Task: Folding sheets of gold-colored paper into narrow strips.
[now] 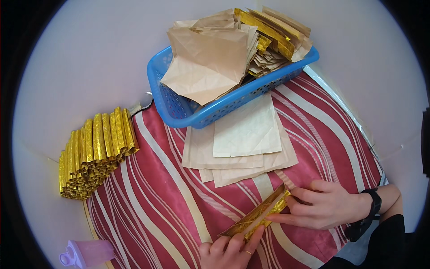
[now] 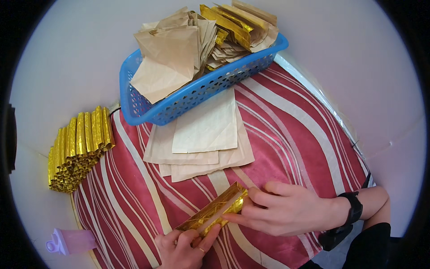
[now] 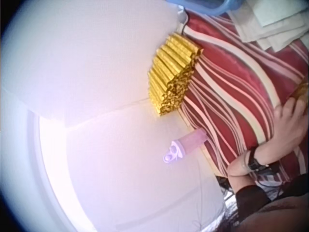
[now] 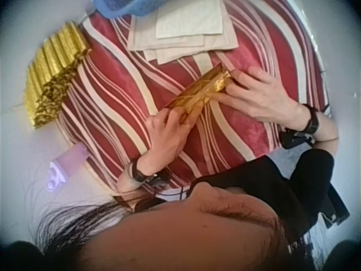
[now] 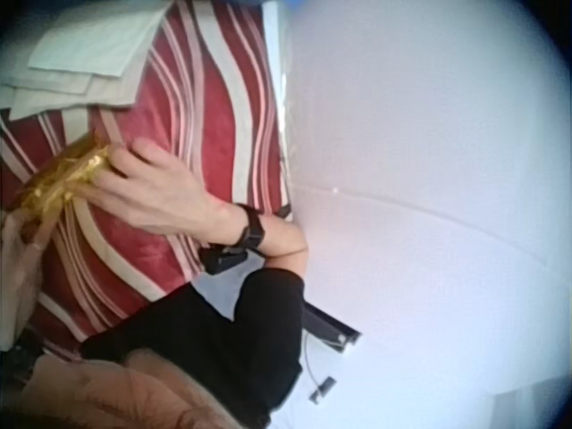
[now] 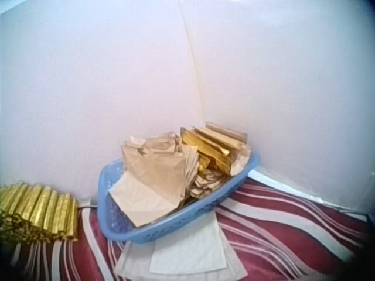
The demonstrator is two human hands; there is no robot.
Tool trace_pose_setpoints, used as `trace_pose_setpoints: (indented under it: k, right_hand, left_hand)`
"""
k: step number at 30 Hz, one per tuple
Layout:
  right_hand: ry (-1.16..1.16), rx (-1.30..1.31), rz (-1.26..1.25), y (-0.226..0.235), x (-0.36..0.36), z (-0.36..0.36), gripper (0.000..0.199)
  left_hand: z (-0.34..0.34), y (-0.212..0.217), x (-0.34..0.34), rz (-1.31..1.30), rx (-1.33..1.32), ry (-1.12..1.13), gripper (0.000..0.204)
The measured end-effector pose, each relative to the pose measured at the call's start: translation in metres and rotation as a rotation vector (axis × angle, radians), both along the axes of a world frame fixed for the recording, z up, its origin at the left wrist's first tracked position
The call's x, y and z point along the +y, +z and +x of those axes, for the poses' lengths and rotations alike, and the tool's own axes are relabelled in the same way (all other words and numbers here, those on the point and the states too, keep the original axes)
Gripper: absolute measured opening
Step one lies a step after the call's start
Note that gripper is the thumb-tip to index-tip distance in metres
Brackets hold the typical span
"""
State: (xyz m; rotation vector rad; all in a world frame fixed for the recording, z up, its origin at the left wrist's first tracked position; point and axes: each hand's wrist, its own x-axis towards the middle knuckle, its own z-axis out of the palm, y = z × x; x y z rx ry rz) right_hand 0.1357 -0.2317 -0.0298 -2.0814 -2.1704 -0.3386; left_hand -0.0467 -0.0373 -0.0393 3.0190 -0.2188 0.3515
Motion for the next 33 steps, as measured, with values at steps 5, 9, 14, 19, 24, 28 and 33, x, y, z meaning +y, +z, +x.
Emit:
trace_pose_setpoints:
  k: [5,9,14,19,24,28,33]
  right_hand:
    - [-0.087,-0.022,-0.023,-0.002,-0.003,-0.008,0.050]
    - [-0.128,0.009,-0.004,-0.002,0.000,-0.007,0.048]
    - [-0.144,0.052,0.015,-0.006,-0.001,-0.007,0.044]
    - [-0.146,0.090,0.064,-0.007,0.001,-0.005,0.041]
    - [-0.142,0.111,0.046,-0.006,0.000,-0.004,0.040]
    - [-0.108,0.102,0.037,-0.007,-0.002,-0.004,0.039]
    - [-0.133,0.061,-0.045,-0.003,-0.014,-0.003,0.039]
  left_hand:
    - [-0.010,0.001,0.001,0.108,0.027,0.012,0.049]
    - [-0.025,0.004,0.001,0.202,0.026,0.019,0.049]
    - [-0.043,0.000,0.004,0.488,0.070,-0.032,0.047]
    - [-0.048,-0.001,0.004,0.592,-0.038,-0.043,0.041]
    - [-0.052,0.007,0.013,0.849,0.057,-0.258,0.039]
    - [-0.074,-0.011,0.014,0.493,0.060,-0.006,0.039]
    - [-0.058,-0.004,0.007,0.383,-0.114,0.020,0.042]
